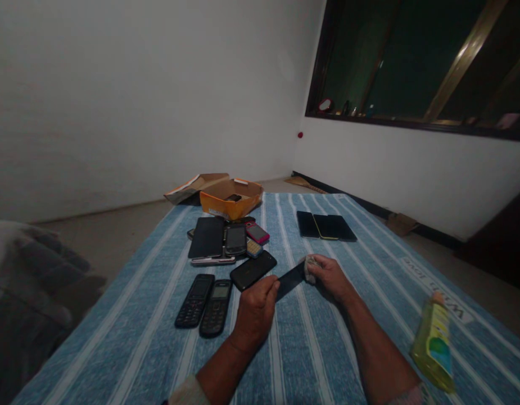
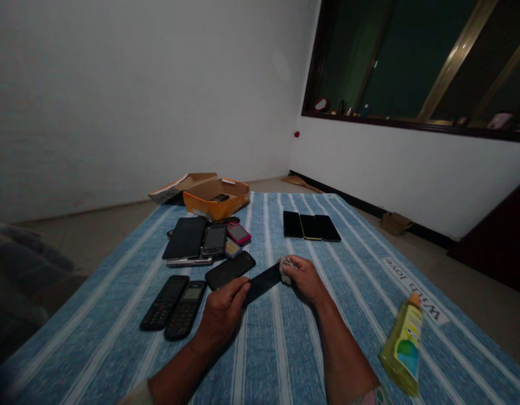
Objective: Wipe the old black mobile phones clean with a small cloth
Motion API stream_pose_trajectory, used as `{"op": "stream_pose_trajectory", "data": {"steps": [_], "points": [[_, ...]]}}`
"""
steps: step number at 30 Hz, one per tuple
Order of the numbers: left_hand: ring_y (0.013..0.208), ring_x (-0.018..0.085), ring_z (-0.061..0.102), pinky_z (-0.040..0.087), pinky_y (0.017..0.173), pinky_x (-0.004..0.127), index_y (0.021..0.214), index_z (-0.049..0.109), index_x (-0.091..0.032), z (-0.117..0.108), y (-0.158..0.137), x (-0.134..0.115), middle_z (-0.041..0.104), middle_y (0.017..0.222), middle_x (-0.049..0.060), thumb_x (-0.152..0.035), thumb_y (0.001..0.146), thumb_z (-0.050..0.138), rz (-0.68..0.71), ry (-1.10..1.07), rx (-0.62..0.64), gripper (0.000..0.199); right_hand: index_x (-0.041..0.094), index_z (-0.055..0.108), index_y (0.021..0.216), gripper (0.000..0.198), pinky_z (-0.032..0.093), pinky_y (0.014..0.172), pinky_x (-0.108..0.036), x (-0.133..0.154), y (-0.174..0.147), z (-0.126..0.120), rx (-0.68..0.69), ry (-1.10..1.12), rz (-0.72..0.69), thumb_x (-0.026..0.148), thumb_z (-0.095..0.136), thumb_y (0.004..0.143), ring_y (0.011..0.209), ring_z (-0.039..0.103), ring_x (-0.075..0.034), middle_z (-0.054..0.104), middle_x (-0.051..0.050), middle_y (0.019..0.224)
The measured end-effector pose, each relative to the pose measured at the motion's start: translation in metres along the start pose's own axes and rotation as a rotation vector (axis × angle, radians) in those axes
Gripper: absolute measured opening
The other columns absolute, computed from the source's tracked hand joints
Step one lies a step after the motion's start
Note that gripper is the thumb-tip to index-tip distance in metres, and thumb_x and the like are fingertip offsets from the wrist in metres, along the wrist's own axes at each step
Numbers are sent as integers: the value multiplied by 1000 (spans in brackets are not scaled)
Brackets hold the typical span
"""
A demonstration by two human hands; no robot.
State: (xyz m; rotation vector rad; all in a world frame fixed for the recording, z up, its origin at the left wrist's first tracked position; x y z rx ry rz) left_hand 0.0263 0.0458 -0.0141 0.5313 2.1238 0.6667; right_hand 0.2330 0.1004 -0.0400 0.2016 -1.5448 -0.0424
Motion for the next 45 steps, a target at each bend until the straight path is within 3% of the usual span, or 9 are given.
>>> {"op": "stream_pose_trajectory", "data": {"steps": [5,11,15,19,23,28,32,35,45], "points": [[68,16,68,51,63,24,86,67,-19,0,2,-3,71,74,2,-30,94,42,-43,-90,36,29,16,71,88,23,38,48,-22,4,-2,2,-23,192,36,33,72,73,51,49,-10,61,1,65],[67,15,67,51,63,23,88,67,-19,1,3,-3,70,73,1,-29,93,45,-52,-158,38,25,17,73,88,21,39,43,-23,14,-6,3,-77,230,34,30,71,71,46,49,-11,61,1,62],[70,16,68,52,66,24,91,68,-18,0,3,-3,71,76,3,-26,92,44,-60,-181,44,25,20,75,88,18,47,58,-28,40,-7,1,-116,49,-80,29,70,73,60,59,-15,68,-2,72],[77,17,70,54,71,26,96,69,-17,5,1,0,73,81,6,-25,93,43,-48,-184,90,28,21,75,81,12,47,70,-31,78,-11,5,-73,-261,-244,26,67,75,75,63,-19,70,-3,79],[83,20,71,56,77,30,100,71,-15,11,-1,5,75,89,9,-26,93,44,-67,-170,119,30,21,72,83,10,44,70,-30,104,-19,21,35,-517,-419,24,62,81,74,61,-18,66,-2,77],[95,21,71,55,88,32,109,70,-14,4,2,-3,75,102,10,-31,94,46,-63,-239,67,32,20,66,83,13,41,66,-27,115,-27,49,129,-710,-527,18,55,89,71,57,-15,60,-1,73],[107,21,67,51,97,31,115,67,-15,-7,6,-14,72,114,10,-33,95,45,-49,-297,-12,35,20,63,83,14,40,67,-27,115,-33,70,174,-814,-584,19,51,92,73,54,-16,58,-2,74],[104,20,67,53,93,29,114,67,-16,-11,9,-20,72,113,9,-34,96,44,-48,-349,-17,35,19,62,86,13,39,68,-27,114,-34,78,175,-831,-610,18,51,93,73,53,-16,57,-2,75],[88,16,70,54,80,24,104,68,-18,-12,13,-21,74,98,5,-30,93,49,-66,-370,-14,25,19,62,85,13,42,72,-26,114,-31,75,219,-695,-626,16,52,93,78,55,-15,59,-2,79]]}}
Point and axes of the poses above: each hand's wrist, its own y-axis towards the middle knuckle, its own z-axis out of the palm, x = y × z, the point moved 4 cm from there along y, towards the middle knuckle
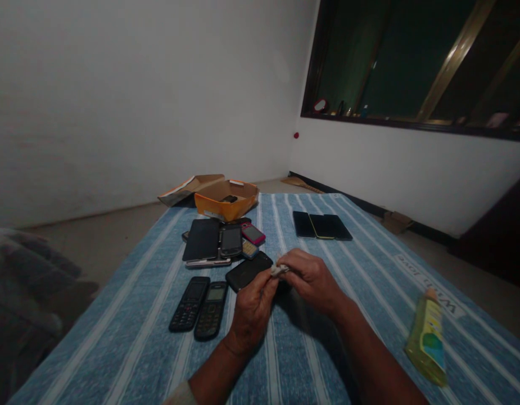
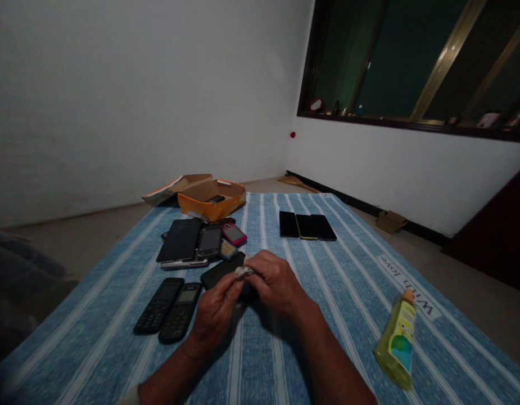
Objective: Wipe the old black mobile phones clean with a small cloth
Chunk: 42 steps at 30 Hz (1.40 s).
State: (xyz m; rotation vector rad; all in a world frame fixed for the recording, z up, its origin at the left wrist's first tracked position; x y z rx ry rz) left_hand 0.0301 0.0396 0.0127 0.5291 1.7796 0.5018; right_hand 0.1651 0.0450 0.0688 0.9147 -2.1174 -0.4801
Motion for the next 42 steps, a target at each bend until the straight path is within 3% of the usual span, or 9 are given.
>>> {"op": "stream_pose_trajectory", "data": {"steps": [3,9,13,29,35,42], "points": [[86,16,70,54,79,24,105,68,-19,0,2,0,74,95,4,-29,92,52,22,17,9,23,19,63,86,12,44,76,-27,-2,0,-2,-14,52,7,15,54,92,84,57,-16,62,-3,84],[84,16,70,55,77,24,105,68,-19,-1,2,3,75,94,3,-27,92,52,60,49,14,23,20,66,85,10,43,77,-29,-5,-1,-2,53,-38,155,19,58,91,83,58,-17,64,-3,84],[86,18,71,55,78,26,105,68,-18,-2,3,5,75,96,5,-27,91,53,65,53,25,23,21,67,84,12,44,76,-29,-8,-2,-5,66,-12,162,20,57,91,83,59,-17,65,-2,83],[78,18,71,56,71,28,96,70,-18,-4,3,4,75,86,3,-30,88,54,22,92,-26,21,20,74,88,18,47,77,-31,-52,-13,-4,-160,544,418,32,66,78,79,63,-18,71,-2,84],[84,20,71,56,77,31,99,69,-18,-5,2,13,76,91,5,-34,89,54,-22,105,-32,25,18,74,88,22,47,68,-29,-68,-21,15,-226,714,499,35,69,75,68,60,-16,68,-2,75],[87,21,70,55,79,33,101,69,-16,-7,2,17,75,94,6,-35,89,52,-58,105,-32,28,15,70,82,19,45,63,-26,-84,-36,48,-184,902,575,33,70,75,65,56,-13,63,-1,73]]}}
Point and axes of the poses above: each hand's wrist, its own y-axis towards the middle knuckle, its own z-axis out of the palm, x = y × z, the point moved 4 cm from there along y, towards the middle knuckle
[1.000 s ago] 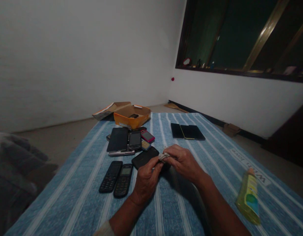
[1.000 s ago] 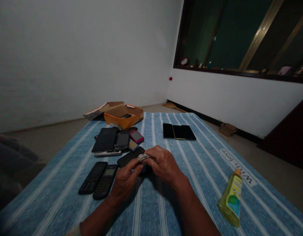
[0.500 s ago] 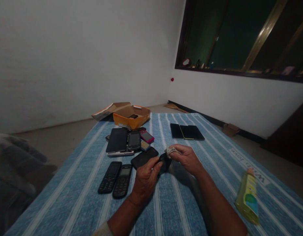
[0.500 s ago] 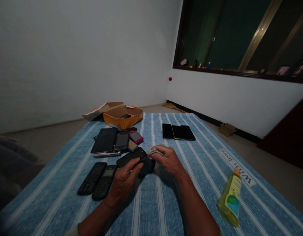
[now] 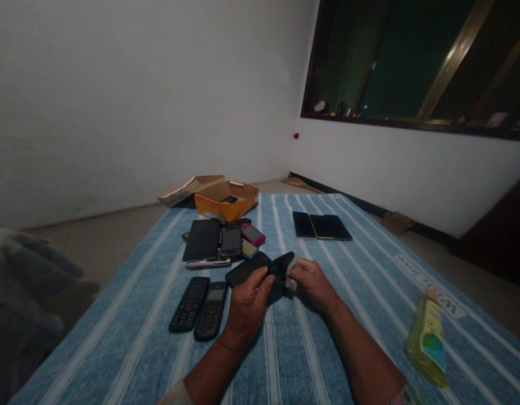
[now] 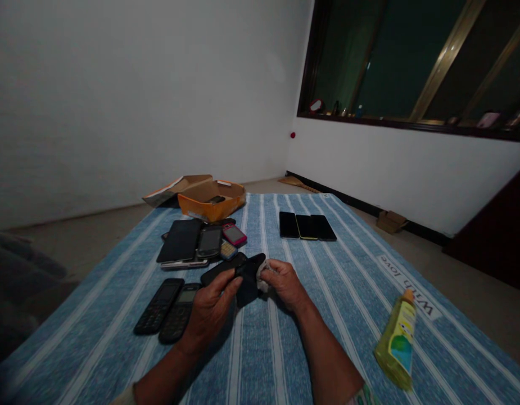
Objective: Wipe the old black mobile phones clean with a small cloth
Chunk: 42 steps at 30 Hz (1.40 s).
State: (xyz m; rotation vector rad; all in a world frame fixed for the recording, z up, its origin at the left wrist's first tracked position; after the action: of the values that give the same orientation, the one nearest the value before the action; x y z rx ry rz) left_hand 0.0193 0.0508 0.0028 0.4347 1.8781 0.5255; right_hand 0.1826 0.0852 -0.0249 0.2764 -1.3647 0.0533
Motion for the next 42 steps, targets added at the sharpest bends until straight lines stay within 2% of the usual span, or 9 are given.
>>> {"op": "stream_pose_trajectory", "data": {"steps": [5,9,14,17,23,29,34,42], "points": [[86,20,70,55,77,30,100,70,-17,0,0,-1,75,91,5,-33,89,53,-1,-18,1,26,15,69,78,17,42,57,-24,2,-1,-4,-38,-15,-16,31,70,73,58,53,-12,61,0,68],[91,21,70,54,80,30,102,71,-18,2,0,-2,75,93,4,-32,90,52,-5,-57,49,26,17,68,82,16,40,51,-24,18,-3,-8,-55,-94,-13,31,65,76,53,50,-12,58,2,63],[96,22,70,55,87,34,106,70,-18,1,-2,4,75,102,7,-37,87,57,-68,-59,-23,30,18,68,78,13,43,67,-27,61,-6,-4,87,-618,-255,25,58,83,69,57,-15,62,1,71],[98,23,70,55,89,36,104,71,-17,1,-2,8,75,103,8,-39,87,57,-63,-31,-40,31,18,66,78,16,41,70,-27,71,-8,2,173,-908,-369,21,55,89,73,57,-15,63,-1,74],[92,23,72,56,88,36,98,73,-17,4,-3,13,77,99,9,-39,87,55,-13,35,10,30,17,62,79,16,36,65,-26,55,-9,9,236,-1268,-349,19,53,93,73,55,-15,60,-2,77],[84,20,71,55,79,29,96,72,-18,6,-3,10,76,90,6,-37,90,49,-12,36,77,30,18,63,81,13,33,64,-24,47,-9,18,273,-1329,-329,16,56,91,73,54,-14,60,-1,78],[71,16,68,51,67,25,82,69,-19,7,-3,9,73,77,2,-36,93,44,-2,23,142,32,18,64,79,13,32,66,-26,43,-10,26,278,-1372,-313,17,58,91,71,54,-14,62,-1,77],[69,16,67,50,67,24,82,70,-20,9,-3,11,72,76,2,-34,94,43,28,65,163,33,19,64,79,13,33,79,-31,43,-6,20,337,-1331,-305,19,58,91,76,58,-15,66,0,78]]}}
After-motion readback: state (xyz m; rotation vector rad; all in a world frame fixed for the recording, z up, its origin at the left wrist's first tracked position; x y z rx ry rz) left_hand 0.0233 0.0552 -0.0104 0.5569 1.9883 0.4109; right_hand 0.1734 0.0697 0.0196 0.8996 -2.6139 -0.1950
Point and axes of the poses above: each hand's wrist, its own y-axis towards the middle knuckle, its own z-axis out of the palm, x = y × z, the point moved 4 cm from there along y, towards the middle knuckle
